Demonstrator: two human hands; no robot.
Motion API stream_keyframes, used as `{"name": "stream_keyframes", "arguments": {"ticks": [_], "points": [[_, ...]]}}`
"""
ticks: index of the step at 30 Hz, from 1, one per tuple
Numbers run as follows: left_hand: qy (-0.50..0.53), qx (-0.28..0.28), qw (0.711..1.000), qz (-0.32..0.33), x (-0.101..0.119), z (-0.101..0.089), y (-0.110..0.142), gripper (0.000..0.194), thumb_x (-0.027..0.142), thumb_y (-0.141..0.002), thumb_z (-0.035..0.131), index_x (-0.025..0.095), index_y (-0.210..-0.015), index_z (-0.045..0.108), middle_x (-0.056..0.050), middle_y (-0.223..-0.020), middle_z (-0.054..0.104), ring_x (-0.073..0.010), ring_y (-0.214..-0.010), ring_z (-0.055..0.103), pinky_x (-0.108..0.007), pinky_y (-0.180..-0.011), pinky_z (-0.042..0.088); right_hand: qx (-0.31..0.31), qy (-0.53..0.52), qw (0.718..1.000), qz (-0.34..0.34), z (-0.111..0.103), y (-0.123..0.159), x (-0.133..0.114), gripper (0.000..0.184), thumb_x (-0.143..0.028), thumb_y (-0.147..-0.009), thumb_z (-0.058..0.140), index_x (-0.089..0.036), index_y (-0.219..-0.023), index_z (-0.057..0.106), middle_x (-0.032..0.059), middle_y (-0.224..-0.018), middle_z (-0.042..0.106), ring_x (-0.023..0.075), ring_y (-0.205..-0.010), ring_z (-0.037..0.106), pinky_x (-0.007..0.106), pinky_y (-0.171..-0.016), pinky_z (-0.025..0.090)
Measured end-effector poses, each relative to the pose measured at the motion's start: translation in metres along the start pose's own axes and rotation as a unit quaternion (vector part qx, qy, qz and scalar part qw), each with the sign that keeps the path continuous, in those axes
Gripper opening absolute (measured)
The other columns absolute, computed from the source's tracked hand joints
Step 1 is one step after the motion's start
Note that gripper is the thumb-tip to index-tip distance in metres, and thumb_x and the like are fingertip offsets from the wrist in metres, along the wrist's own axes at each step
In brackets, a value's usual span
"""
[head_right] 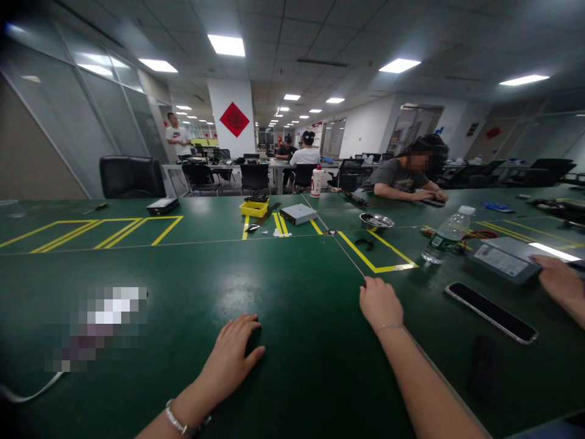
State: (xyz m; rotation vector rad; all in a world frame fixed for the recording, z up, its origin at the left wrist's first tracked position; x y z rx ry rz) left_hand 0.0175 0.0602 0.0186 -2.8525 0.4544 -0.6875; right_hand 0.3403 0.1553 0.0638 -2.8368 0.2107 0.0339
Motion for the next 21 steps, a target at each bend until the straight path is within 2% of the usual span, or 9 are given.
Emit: {"name": "stream_keyframes", "arguments": {"ticks": [3, 5, 8, 12, 15, 17, 19, 21], "points": [[0.0, -0.019, 1.0, -0.002, 0.001, 0.0, 0.0, 0.035, 0.032, -0.077, 0.05, 0.023, -0.111, 0.049, -0.006, -0.126, 0.048, -0.0246, -0.122, 0.036, -0.049, -0.102, 0.024, -0.009, 0.039, 0.997, 0.066, 0.02, -0.008, 0.055, 0.041, -0.026, -0.083, 0.031, -0.01, -0.113, 0.054, 0.0168, -0.105, 0.057, 0.0275, -0.09, 0.052, 0.039, -0.072, 0.041], [0.001, -0.028, 1.0, -0.002, 0.002, 0.0, 0.0, 0.035, 0.032, -0.077, 0.05, 0.023, -0.111, 0.049, -0.006, -0.127, 0.047, -0.0244, -0.122, 0.036, -0.048, -0.103, 0.024, -0.026, 0.036, 0.995, 0.091, 0.035, -0.007, 0.077, 0.043, -0.028, -0.082, 0.03, -0.012, -0.113, 0.054, 0.0165, -0.108, 0.056, 0.0284, -0.091, 0.052, 0.039, -0.07, 0.042], [0.0, -0.033, 0.999, -0.003, 0.002, -0.001, 0.0, 0.035, 0.032, -0.078, 0.05, 0.023, -0.112, 0.049, -0.005, -0.128, 0.046, -0.0241, -0.123, 0.035, -0.048, -0.103, 0.023, -0.046, 0.019, 0.993, 0.103, 0.051, -0.005, 0.091, 0.044, -0.032, -0.081, 0.03, -0.015, -0.113, 0.056, 0.0148, -0.11, 0.056, 0.0286, -0.092, 0.053, 0.039, -0.07, 0.043], [0.005, -0.035, 0.999, -0.002, 0.0, 0.001, 0.0, 0.036, 0.032, -0.078, 0.049, 0.023, -0.113, 0.049, -0.006, -0.128, 0.046, -0.0242, -0.123, 0.035, -0.048, -0.103, 0.023, -0.044, 0.012, 0.993, 0.113, 0.053, -0.004, 0.093, 0.048, -0.035, -0.08, 0.031, -0.013, -0.117, 0.052, 0.0142, -0.118, 0.052, 0.0288, -0.099, 0.051, 0.04, -0.076, 0.043], [0.008, -0.035, 0.999, -0.009, -0.004, 0.002, -0.001, 0.037, 0.032, -0.079, 0.048, 0.023, -0.115, 0.048, -0.005, -0.128, 0.046, -0.0234, -0.122, 0.035, -0.047, -0.103, 0.023, -0.02, 0.015, 0.995, 0.097, 0.043, -0.004, 0.081, 0.052, -0.035, -0.08, 0.034, -0.006, -0.121, 0.047, 0.0181, -0.121, 0.049, 0.029, -0.108, 0.047, 0.04, -0.086, 0.04], [0.012, -0.034, 0.999, -0.016, -0.006, 0.003, -0.002, 0.039, 0.032, -0.079, 0.048, 0.023, -0.117, 0.046, -0.005, -0.128, 0.046, -0.023, -0.122, 0.036, -0.047, -0.104, 0.023, 0.003, 0.006, 0.998, 0.064, 0.032, 0.0, 0.059, 0.054, -0.033, -0.079, 0.037, -0.001, -0.122, 0.043, 0.0204, -0.124, 0.046, 0.0284, -0.114, 0.041, 0.04, -0.093, 0.035], [0.016, -0.034, 0.999, -0.018, -0.007, 0.003, -0.002, 0.041, 0.032, -0.079, 0.047, 0.022, -0.119, 0.045, -0.006, -0.129, 0.046, -0.0228, -0.122, 0.036, -0.047, -0.104, 0.023, 0.013, -0.026, 1.0, 0.004, 0.022, 0.007, 0.021, 0.053, -0.031, -0.08, 0.037, 0.0, -0.123, 0.042, 0.0195, -0.126, 0.044, 0.0266, -0.118, 0.037, 0.039, -0.097, 0.031], [0.016, -0.038, 0.999, -0.017, -0.006, 0.003, -0.002, 0.042, 0.032, -0.08, 0.046, 0.022, -0.121, 0.043, -0.006, -0.13, 0.045, -0.0226, -0.123, 0.036, -0.046, -0.104, 0.023, -0.003, -0.08, 0.993, -0.082, 0.016, 0.023, -0.032, 0.051, -0.03, -0.081, 0.035, -0.005, -0.124, 0.042, 0.0155, -0.128, 0.044, 0.024, -0.12, 0.036, 0.039, -0.1, 0.029]]}}
Point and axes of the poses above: each hand's wrist, its own y-axis away from the middle knuckle, its own z-axis out of the palm, x = y × z, the point moved 10 cm from there along -y, towards the middle knuckle
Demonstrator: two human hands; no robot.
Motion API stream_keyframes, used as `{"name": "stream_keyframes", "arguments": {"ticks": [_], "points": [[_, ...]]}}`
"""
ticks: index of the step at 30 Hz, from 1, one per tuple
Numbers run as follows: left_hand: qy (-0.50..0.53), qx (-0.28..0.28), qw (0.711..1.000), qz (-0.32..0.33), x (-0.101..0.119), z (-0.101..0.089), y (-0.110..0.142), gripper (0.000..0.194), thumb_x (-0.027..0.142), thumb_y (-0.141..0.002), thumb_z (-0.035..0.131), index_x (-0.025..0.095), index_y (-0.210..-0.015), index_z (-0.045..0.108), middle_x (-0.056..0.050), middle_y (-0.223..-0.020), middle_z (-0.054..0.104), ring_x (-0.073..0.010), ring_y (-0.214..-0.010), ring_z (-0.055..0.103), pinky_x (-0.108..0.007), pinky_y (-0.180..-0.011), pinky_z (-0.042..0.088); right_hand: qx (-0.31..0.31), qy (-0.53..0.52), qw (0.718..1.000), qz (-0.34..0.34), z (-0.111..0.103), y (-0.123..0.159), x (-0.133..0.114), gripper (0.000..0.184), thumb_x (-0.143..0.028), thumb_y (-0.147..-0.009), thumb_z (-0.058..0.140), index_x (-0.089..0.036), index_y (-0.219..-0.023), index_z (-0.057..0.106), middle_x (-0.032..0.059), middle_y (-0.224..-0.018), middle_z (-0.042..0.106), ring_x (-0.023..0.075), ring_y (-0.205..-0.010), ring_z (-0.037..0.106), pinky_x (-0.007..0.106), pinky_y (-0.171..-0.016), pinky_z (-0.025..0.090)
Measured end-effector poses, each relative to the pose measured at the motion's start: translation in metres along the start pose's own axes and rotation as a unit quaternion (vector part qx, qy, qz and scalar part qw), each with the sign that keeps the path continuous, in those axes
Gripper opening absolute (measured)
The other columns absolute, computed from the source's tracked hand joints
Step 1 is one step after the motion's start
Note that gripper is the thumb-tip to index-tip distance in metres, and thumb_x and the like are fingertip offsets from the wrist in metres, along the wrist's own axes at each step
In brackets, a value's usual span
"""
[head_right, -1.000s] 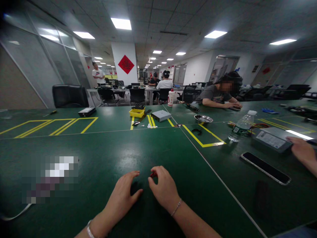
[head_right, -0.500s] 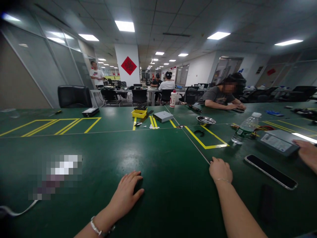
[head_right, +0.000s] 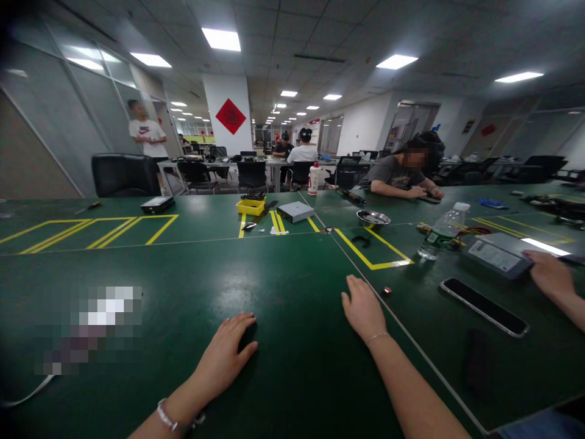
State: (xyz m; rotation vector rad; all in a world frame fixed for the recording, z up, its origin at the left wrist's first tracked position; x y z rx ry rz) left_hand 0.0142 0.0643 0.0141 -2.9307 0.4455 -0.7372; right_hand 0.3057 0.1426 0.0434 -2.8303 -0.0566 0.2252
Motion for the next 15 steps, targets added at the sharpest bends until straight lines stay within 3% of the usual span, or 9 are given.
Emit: {"name": "stream_keyframes", "arguments": {"ticks": [4, 7, 11, 15], "points": [[-0.024, -0.023, 0.999, 0.016, 0.006, 0.002, 0.001, 0.048, 0.033, -0.08, 0.046, 0.028, -0.126, 0.037, -0.003, -0.134, 0.04, -0.022, -0.126, 0.03, -0.047, -0.104, 0.021, -0.102, -0.108, 0.972, -0.184, 0.016, 0.037, -0.119, 0.051, -0.036, -0.084, 0.034, -0.016, -0.131, 0.036, 0.0066, -0.135, 0.038, 0.0202, -0.125, 0.03, 0.04, -0.102, 0.026], [-0.048, -0.046, 0.997, 0.035, 0.011, 0.005, 0.002, 0.053, 0.037, -0.079, 0.047, 0.031, -0.129, 0.032, -0.001, -0.138, 0.034, -0.0237, -0.129, 0.024, -0.049, -0.104, 0.019, -0.195, -0.135, 0.932, -0.274, 0.029, 0.071, -0.176, 0.057, -0.043, -0.083, 0.035, -0.021, -0.135, 0.027, 0.0032, -0.14, 0.027, 0.0206, -0.129, 0.019, 0.042, -0.105, 0.017], [-0.067, -0.062, 0.995, 0.046, 0.012, 0.01, 0.002, 0.053, 0.041, -0.08, 0.044, 0.032, -0.13, 0.03, -0.001, -0.141, 0.029, -0.0242, -0.13, 0.019, -0.05, -0.104, 0.017, -0.263, -0.129, 0.907, -0.304, 0.037, 0.088, -0.193, 0.06, -0.048, -0.083, 0.033, -0.022, -0.136, 0.022, 0.0037, -0.142, 0.022, 0.0225, -0.131, 0.012, 0.047, -0.105, 0.008], [-0.075, -0.069, 0.993, 0.055, 0.013, 0.012, 0.004, 0.052, 0.041, -0.082, 0.041, 0.032, -0.132, 0.027, -0.001, -0.142, 0.026, -0.0245, -0.131, 0.017, -0.051, -0.104, 0.016, -0.261, -0.131, 0.905, -0.309, 0.032, 0.088, -0.191, 0.061, -0.049, -0.082, 0.034, -0.021, -0.136, 0.024, 0.0053, -0.142, 0.024, 0.0225, -0.13, 0.013, 0.047, -0.105, 0.008]]}}
Point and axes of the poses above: each hand's wrist, its own y-axis away from the middle knuckle, its own z-axis out of the palm, x = y × z, the point moved 10 cm from there along -y, towards the middle knuckle
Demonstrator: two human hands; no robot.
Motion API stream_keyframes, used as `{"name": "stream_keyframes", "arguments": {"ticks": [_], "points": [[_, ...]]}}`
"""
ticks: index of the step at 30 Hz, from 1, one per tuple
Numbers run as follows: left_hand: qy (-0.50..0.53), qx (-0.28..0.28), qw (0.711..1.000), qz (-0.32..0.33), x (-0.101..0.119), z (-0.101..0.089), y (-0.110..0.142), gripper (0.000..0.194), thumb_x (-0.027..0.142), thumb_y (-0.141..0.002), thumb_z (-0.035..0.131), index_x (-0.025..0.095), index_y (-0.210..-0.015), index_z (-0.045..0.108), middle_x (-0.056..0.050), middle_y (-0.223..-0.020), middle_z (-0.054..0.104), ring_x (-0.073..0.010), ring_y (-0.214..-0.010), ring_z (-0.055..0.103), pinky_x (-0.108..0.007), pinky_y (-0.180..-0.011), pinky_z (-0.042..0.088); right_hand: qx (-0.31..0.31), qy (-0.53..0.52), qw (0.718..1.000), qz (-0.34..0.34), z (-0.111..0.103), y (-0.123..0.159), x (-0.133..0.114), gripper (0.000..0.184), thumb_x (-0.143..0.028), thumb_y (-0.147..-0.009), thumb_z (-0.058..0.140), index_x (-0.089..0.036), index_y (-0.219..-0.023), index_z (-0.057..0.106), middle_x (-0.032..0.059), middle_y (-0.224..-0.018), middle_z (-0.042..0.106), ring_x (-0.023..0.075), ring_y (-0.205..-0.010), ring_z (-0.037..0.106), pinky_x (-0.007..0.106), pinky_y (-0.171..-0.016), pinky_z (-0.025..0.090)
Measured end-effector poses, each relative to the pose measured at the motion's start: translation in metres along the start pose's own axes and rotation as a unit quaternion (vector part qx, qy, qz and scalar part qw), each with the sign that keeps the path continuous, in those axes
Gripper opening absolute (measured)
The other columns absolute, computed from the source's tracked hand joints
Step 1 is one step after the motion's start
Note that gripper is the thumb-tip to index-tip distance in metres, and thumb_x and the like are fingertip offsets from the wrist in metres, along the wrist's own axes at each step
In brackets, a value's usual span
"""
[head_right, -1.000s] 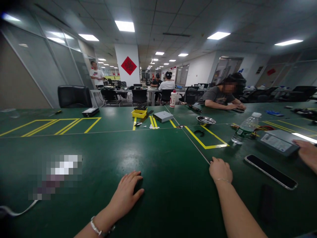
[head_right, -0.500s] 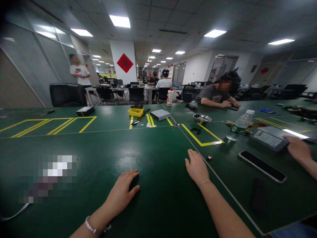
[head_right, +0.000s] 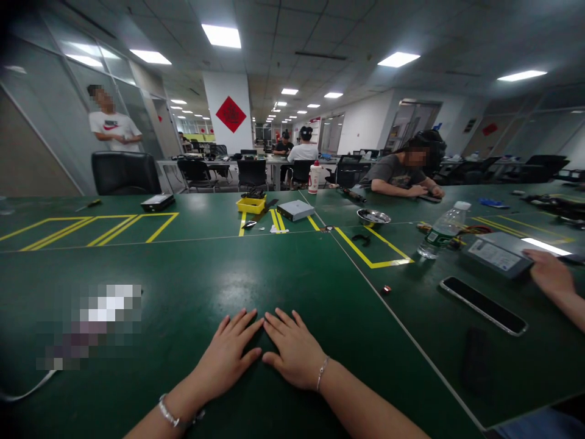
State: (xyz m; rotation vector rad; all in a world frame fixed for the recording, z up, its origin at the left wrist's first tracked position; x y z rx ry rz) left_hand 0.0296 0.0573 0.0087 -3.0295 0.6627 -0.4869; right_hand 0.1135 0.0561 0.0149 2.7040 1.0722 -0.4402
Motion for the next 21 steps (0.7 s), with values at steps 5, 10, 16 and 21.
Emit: {"name": "stream_keyframes", "arguments": {"ticks": [5, 10, 16, 21], "points": [[0.001, -0.01, 1.0, 0.019, 0.005, -0.001, 0.002, 0.051, 0.043, -0.084, 0.036, 0.034, -0.133, 0.023, -0.002, -0.143, 0.022, -0.0272, -0.131, 0.014, -0.057, -0.102, 0.012, 0.063, -0.008, 0.997, -0.041, -0.018, 0.002, 0.0, 0.049, -0.044, -0.082, 0.04, -0.024, -0.126, 0.041, 0.0045, -0.131, 0.043, 0.0213, -0.124, 0.031, 0.046, -0.102, 0.019], [0.023, -0.013, 1.0, 0.017, 0.005, -0.004, 0.003, 0.051, 0.044, -0.083, 0.037, 0.035, -0.132, 0.024, -0.002, -0.143, 0.023, -0.0283, -0.131, 0.014, -0.058, -0.101, 0.011, 0.232, 0.032, 0.969, 0.083, -0.072, 0.023, 0.081, 0.035, -0.031, -0.085, 0.033, -0.019, -0.106, 0.058, 0.0067, -0.102, 0.063, 0.0181, -0.097, 0.055, 0.04, -0.089, 0.039], [0.037, 0.0, 0.999, 0.004, 0.002, -0.006, 0.003, 0.051, 0.044, -0.081, 0.042, 0.036, -0.13, 0.029, -0.001, -0.142, 0.025, -0.0267, -0.13, 0.016, -0.057, -0.102, 0.011, 0.304, 0.194, 0.857, 0.368, -0.11, 0.101, 0.22, 0.044, -0.013, -0.076, 0.037, -0.012, -0.117, 0.052, 0.0149, -0.121, 0.048, 0.027, -0.116, 0.04, 0.043, -0.095, 0.031], [0.045, -0.003, 0.999, 0.002, 0.001, -0.005, 0.003, 0.05, 0.043, -0.081, 0.044, 0.037, -0.129, 0.031, 0.0, -0.142, 0.026, -0.0266, -0.13, 0.017, -0.057, -0.102, 0.012, 0.226, 0.155, 0.831, 0.484, -0.092, 0.139, 0.277, 0.049, -0.012, -0.074, 0.035, -0.014, -0.12, 0.05, 0.0172, -0.122, 0.046, 0.0298, -0.106, 0.048, 0.041, -0.085, 0.039]]}}
Point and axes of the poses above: each hand's wrist, its own y-axis away from the middle knuckle, its own z-axis out of the palm, x = y × z, the point moved 10 cm from there along -y, towards the middle knuckle
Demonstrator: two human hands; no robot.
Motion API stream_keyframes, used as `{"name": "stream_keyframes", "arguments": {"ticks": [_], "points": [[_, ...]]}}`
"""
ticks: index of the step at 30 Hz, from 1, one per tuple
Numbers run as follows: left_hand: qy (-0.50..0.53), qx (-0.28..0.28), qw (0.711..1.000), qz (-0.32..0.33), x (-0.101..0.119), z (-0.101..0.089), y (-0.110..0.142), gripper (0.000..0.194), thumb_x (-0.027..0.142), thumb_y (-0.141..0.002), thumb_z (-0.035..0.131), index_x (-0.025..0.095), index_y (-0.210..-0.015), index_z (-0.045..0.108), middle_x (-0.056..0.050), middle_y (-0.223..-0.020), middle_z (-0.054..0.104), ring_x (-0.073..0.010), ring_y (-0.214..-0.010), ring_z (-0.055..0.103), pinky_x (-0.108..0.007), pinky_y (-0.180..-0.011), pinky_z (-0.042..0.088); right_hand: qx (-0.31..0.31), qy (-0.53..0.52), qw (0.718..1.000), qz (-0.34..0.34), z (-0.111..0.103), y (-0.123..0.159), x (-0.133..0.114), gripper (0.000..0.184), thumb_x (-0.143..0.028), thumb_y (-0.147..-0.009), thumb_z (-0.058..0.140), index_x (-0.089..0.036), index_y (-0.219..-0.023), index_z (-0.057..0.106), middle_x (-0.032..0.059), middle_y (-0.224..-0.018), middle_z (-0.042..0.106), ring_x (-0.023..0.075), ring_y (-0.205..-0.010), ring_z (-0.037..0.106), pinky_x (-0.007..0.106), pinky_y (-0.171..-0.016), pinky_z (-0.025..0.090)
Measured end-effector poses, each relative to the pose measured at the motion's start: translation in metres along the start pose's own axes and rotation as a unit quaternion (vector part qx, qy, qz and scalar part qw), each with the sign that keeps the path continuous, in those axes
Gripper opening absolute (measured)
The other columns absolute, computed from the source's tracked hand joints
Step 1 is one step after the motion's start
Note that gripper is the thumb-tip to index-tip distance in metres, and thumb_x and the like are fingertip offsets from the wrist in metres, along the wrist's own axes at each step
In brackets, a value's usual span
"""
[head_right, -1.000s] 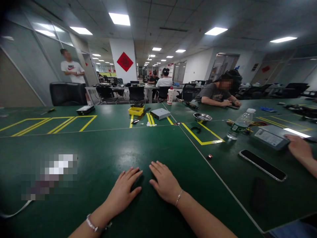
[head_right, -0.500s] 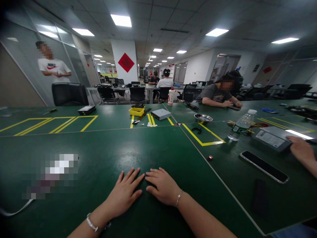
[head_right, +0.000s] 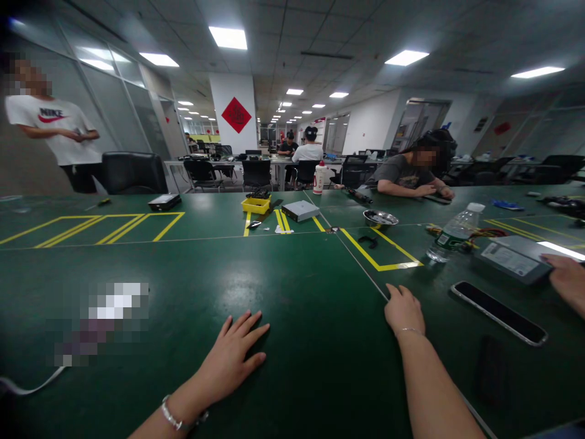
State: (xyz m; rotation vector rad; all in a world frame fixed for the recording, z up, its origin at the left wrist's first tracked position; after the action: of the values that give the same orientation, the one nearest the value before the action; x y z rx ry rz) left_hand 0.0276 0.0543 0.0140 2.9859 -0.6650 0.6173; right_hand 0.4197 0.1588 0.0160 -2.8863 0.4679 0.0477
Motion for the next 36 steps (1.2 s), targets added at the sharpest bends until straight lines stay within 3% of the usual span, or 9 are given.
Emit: {"name": "stream_keyframes", "arguments": {"ticks": [3, 10, 14, 24, 26, 29, 33, 36], "points": [[0.008, -0.003, 1.0, 0.0, 0.0, -0.001, 0.001, 0.05, 0.042, -0.081, 0.044, 0.036, -0.129, 0.032, -0.001, -0.141, 0.027, -0.0271, -0.13, 0.017, -0.057, -0.102, 0.011, -0.02, -0.003, 1.0, -0.011, 0.003, 0.0, -0.003, 0.045, -0.013, -0.073, 0.035, -0.015, -0.112, 0.058, 0.0154, -0.117, 0.051, 0.0288, -0.097, 0.052, 0.039, -0.079, 0.043], [0.014, 0.001, 1.0, 0.0, -0.001, -0.001, 0.001, 0.049, 0.041, -0.081, 0.045, 0.036, -0.128, 0.032, 0.0, -0.141, 0.028, -0.0265, -0.13, 0.018, -0.056, -0.103, 0.012, 0.003, -0.041, 0.999, 0.015, -0.005, 0.002, -0.001, 0.039, -0.023, -0.078, 0.032, -0.014, -0.104, 0.061, 0.0164, -0.104, 0.055, 0.0276, -0.091, 0.053, 0.038, -0.074, 0.043], [0.015, 0.005, 1.0, 0.001, 0.0, -0.002, 0.001, 0.049, 0.04, -0.08, 0.047, 0.035, -0.127, 0.034, -0.001, -0.141, 0.029, -0.0268, -0.13, 0.019, -0.056, -0.103, 0.012, 0.015, -0.055, 0.998, 0.013, -0.005, 0.001, -0.001, 0.039, -0.029, -0.082, 0.029, -0.016, -0.103, 0.059, 0.0159, -0.1, 0.056, 0.0271, -0.088, 0.053, 0.039, -0.073, 0.042], [0.022, 0.01, 1.0, -0.003, -0.001, -0.004, 0.001, 0.047, 0.04, -0.08, 0.047, 0.035, -0.126, 0.037, -0.001, -0.139, 0.031, -0.0259, -0.129, 0.021, -0.055, -0.103, 0.012, 0.02, -0.07, 0.997, 0.014, -0.02, 0.003, -0.017, 0.037, -0.027, -0.084, 0.024, -0.013, -0.106, 0.051, 0.0137, -0.092, 0.059, 0.0256, -0.084, 0.056, 0.037, -0.072, 0.042], [0.033, 0.017, 0.999, -0.014, -0.002, -0.005, 0.0, 0.041, 0.038, -0.08, 0.047, 0.033, -0.121, 0.044, -0.001, -0.136, 0.037, -0.025, -0.128, 0.024, -0.054, -0.103, 0.012, 0.048, -0.101, 0.993, -0.028, -0.028, 0.009, -0.036, 0.032, -0.027, -0.083, 0.029, -0.013, -0.102, 0.052, 0.0131, -0.094, 0.058, 0.0248, -0.087, 0.055, 0.037, -0.074, 0.043], [0.064, 0.04, 0.996, -0.04, -0.006, -0.011, -0.002, 0.031, 0.036, -0.081, 0.045, 0.03, -0.11, 0.053, -0.001, -0.125, 0.05, -0.0226, -0.123, 0.034, -0.053, -0.103, 0.013, 0.075, -0.18, 0.969, -0.152, -0.046, 0.036, -0.092, 0.022, -0.025, -0.08, 0.038, -0.016, -0.095, 0.052, 0.0108, -0.096, 0.056, 0.0222, -0.09, 0.053, 0.036, -0.078, 0.044], [0.132, 0.085, 0.985, -0.077, -0.01, -0.019, -0.003, 0.027, 0.038, -0.082, 0.043, 0.027, -0.104, 0.056, -0.001, -0.103, 0.063, -0.0201, -0.103, 0.052, -0.046, -0.098, 0.028, 0.041, -0.278, 0.898, -0.34, -0.067, 0.111, -0.195, 0.021, -0.014, -0.076, 0.042, -0.019, -0.093, 0.051, 0.0075, -0.096, 0.055, 0.0197, -0.09, 0.052, 0.037, -0.081, 0.045], [0.21, 0.09, 0.97, -0.082, -0.008, -0.018, -0.003, 0.029, 0.038, -0.083, 0.041, 0.024, -0.103, 0.056, -0.002, -0.093, 0.064, -0.0187, -0.089, 0.057, -0.035, -0.083, 0.042, 0.018, -0.316, 0.851, -0.418, -0.078, 0.166, -0.251, 0.027, -0.008, -0.074, 0.042, -0.019, -0.096, 0.052, 0.0063, -0.095, 0.057, 0.0186, -0.09, 0.053, 0.035, -0.081, 0.046]]}}
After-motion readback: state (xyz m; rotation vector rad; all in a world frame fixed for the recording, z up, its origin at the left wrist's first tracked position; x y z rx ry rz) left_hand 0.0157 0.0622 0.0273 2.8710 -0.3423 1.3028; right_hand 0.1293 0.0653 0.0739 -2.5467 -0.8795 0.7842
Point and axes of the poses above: each hand's wrist, its own y-axis away from the middle knuckle, its own z-axis out of the palm, x = y × z, the point moved 10 cm from there along -y, towards the middle knuckle
